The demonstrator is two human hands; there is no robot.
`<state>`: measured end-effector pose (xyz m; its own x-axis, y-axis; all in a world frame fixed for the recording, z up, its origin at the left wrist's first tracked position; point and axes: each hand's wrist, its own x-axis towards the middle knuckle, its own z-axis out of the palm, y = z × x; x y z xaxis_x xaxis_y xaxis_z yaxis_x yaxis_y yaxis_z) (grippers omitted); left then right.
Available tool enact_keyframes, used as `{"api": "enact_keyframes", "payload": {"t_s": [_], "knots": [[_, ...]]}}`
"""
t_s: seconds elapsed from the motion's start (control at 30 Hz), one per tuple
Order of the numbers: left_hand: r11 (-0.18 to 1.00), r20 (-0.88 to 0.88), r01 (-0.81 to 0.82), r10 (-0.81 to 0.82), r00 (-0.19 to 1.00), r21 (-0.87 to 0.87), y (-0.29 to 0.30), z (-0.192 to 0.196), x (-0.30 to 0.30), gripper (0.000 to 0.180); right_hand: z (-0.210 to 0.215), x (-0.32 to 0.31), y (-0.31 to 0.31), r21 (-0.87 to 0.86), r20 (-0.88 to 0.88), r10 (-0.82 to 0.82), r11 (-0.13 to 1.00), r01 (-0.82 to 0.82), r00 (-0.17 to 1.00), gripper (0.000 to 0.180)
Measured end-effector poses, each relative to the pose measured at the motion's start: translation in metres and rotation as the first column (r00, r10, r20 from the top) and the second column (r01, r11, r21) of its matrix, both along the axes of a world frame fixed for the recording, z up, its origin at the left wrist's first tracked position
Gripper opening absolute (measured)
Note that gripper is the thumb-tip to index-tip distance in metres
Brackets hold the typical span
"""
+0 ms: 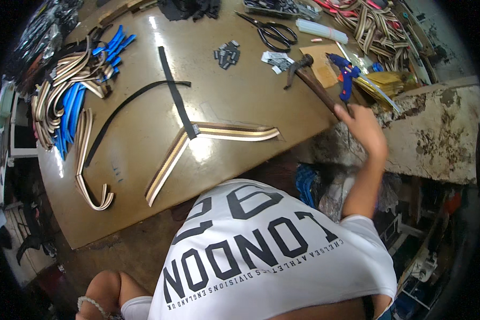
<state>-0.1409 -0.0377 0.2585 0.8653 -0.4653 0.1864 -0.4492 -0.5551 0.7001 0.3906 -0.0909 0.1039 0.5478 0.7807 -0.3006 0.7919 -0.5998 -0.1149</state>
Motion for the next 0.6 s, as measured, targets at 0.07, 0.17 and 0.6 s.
{"api": "enact_keyframes", "payload": {"t_s": [0.07,0.17,0.6], "knots": [[0.998,0.068,0.024,-0.02,0.998,-0.057,0.007,0.003,-0.014,0.024,0.053,-0.027,-0.023,0.189,-0.265,0.414,0.908,-0.375,0.871,0.055],[0.995,0.1,0.072,-0.064,0.993,-0.073,0.014,0.001,-0.052,0.018,0.146,-0.036,-0.053,0.349,-0.365,0.929,0.077,-0.934,-0.06,0.036],[0.838,-0.022,0.399,-0.438,0.899,-0.372,0.079,-0.072,0.0,0.022,0.156,-0.051,-0.066,0.701,0.228,0.868,-0.461,-0.544,-0.441,0.021]]}}
